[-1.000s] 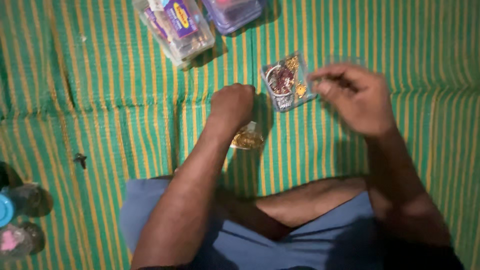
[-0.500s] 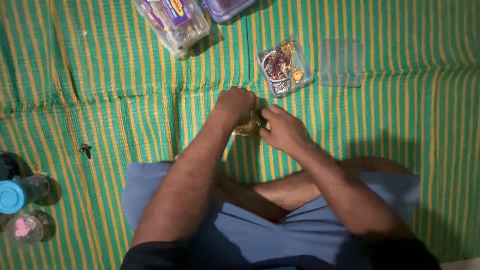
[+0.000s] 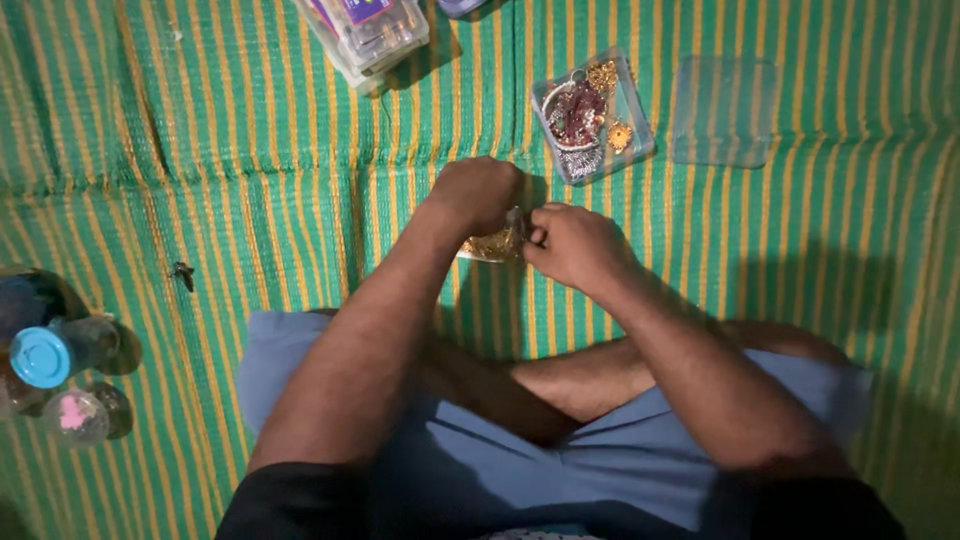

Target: The person sits on a mat and handles several gold-colored necklaces. They pick up each necklace, untangle it, and lay it out on the mat. The person also places some of the jewelry into a small white paper packet.

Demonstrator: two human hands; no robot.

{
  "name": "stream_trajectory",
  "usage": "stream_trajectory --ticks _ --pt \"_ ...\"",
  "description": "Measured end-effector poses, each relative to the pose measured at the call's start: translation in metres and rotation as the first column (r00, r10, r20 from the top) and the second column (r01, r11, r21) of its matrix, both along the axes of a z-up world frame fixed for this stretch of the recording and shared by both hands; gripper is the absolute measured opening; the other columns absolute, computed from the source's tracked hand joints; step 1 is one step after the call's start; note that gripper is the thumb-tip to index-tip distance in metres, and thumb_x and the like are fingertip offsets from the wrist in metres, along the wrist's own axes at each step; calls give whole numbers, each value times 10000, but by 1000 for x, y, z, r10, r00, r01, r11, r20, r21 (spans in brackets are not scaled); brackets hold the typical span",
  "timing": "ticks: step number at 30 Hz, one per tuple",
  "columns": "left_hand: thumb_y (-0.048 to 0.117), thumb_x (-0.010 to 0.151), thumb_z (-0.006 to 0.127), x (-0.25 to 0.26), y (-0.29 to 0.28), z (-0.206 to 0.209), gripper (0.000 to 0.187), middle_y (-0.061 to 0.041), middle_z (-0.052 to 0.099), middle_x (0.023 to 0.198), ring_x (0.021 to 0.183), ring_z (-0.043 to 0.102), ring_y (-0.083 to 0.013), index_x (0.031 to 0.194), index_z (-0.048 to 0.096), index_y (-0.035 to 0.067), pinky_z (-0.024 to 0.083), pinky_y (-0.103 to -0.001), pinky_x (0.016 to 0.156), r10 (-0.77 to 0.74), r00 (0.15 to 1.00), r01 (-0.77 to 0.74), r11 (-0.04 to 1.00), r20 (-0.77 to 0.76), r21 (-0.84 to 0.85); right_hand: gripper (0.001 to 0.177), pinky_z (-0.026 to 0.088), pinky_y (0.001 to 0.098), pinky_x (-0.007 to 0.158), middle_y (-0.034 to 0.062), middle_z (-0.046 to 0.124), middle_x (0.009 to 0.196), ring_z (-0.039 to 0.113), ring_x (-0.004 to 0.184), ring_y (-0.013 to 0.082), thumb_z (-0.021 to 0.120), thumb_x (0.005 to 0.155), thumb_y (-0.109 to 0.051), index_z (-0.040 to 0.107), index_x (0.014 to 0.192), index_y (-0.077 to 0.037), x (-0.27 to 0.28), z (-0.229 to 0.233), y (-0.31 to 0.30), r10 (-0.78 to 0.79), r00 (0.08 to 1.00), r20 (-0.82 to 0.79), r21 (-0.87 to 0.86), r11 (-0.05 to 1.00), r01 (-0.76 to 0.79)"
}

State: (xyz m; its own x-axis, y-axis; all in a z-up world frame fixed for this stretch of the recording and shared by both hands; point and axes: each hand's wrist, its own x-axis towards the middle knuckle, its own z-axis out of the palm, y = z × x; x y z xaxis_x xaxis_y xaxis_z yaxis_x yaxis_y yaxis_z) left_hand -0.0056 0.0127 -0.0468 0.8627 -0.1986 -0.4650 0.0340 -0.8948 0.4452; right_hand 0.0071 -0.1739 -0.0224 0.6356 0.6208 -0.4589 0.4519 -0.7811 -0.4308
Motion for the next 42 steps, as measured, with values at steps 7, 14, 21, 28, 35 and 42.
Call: stream_trajectory --ticks 7,14,21,28,35,42 --pt "162 755 800 0 3 -6 227 -130 744 1048 1030 698 -348 979 769 175 566 -496 844 19 999 -17 999 27 -48 181 544 491 714 108 710 868 704 823 335 740 807 -262 708 898 -109 -2 1 1 -8 1000 20 50 999 7" --pt "135 743 828 1 8 -9 208 -186 733 1037 1011 701 -377 944 780 113 574 -494 855 36 999 -36 999 -21 -20 220 560 437 673 70 750 876 729 769 280 785 798 -318 743 891 -124 -4 -6 3 -59 998 -1 69 996 59" --pt "50 724 776 2 12 -18 209 -191 735 1008 978 700 -390 926 770 102 574 -509 811 67 994 -62 996 85 -69 165 572 370 646 30 764 815 748 717 194 758 819 -278 742 917 -146 5 -15 -5 -163 980 -116 190 965 183" --pt "56 815 710 2 12 -21 166 -188 739 1038 998 705 -392 957 775 111 574 -513 831 84 995 -82 996 46 -44 87 508 272 684 -6 720 796 704 752 110 696 893 -193 670 921 -115 27 -31 -23 -248 951 -187 263 920 292" --pt "33 803 685 2 13 -6 237 -165 730 1095 1062 684 -381 1001 770 132 560 -520 872 136 991 -136 991 4 -21 35 442 263 698 -3 563 815 597 795 104 584 990 -74 569 960 -66 49 -16 -40 -139 838 -527 608 627 486" --pt "23 632 847 13 11 28 500 -133 729 1104 1060 667 -350 1105 746 149 544 -484 875 94 988 -55 955 122 -291 70 570 266 712 30 657 837 695 797 98 604 989 -35 544 954 -36 39 36 -38 -167 897 -410 630 659 410"
